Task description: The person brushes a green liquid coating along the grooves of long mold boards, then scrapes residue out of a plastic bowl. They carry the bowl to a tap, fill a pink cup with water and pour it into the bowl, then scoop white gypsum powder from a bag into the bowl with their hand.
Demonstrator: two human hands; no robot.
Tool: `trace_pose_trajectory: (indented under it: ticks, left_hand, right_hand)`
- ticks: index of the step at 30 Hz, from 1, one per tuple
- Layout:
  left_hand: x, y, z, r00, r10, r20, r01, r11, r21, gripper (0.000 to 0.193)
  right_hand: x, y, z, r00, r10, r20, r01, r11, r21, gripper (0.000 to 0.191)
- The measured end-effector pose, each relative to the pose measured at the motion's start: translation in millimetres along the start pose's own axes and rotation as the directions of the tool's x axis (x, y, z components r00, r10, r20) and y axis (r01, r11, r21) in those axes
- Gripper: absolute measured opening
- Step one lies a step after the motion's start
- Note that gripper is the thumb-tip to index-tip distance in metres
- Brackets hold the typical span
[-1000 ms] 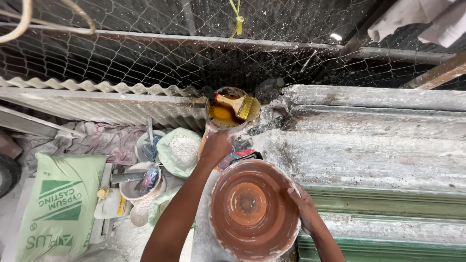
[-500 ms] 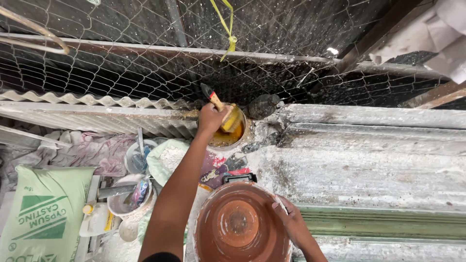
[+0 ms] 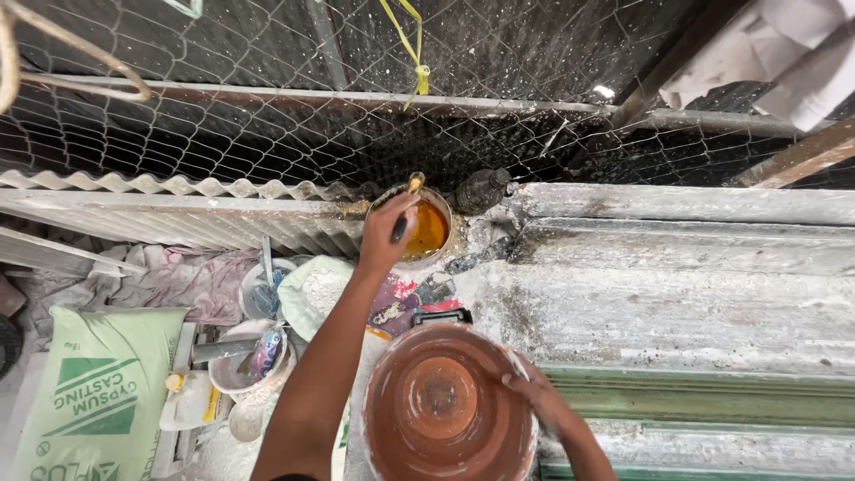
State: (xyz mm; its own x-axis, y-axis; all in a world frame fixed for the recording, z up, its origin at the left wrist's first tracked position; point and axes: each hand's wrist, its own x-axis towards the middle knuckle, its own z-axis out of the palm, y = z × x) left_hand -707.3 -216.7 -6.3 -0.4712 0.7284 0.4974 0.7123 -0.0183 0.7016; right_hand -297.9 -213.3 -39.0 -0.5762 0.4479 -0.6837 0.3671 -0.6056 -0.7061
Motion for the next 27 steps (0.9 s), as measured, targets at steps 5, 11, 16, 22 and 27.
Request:
trace_pose_trajectory:
  ticks: [5, 11, 16, 22, 27]
  left_hand:
    - [-14, 16, -22, 0.846, -0.529, -0.061, 0.491, 0.82, -0.295, 0.034]
    - [-78, 68, -86, 0.761, -0.648, -0.021, 0.18, 0.242, -0.953, 0.053]
    - [-209, 129, -134, 0.78, -0.596, 0.188, 0.161, -0.098, -0.982, 0.053]
    - [-327, 124, -120, 0.868, -0.268, 0.418, 0.304, 0.952, -0.023, 0.033]
    - [-350, 117, -40, 0.911, -0.411, 0.041, 0.411, 0.912, 0.022, 0.035]
  right_hand:
    - [-18, 3, -20, 0.979, 0.193, 0.07, -0.165, 0.94, -0.297, 0.068]
    - [-60, 23, 10, 0.961, 0.154, 0.229, -0.128, 0.984, -0.123, 0.063]
    - [-84, 49, 66, 0.996, 0.087, -0.015, -0.087, 0.946, -0.312, 0.058]
    - [-108, 69, 112, 0.847, -0.483, 0.224, 0.53, 0.73, -0.431, 0.085]
    - [-120, 93, 141, 0.737, -0.605, 0.303, 0.644, 0.491, -0.587, 0.099]
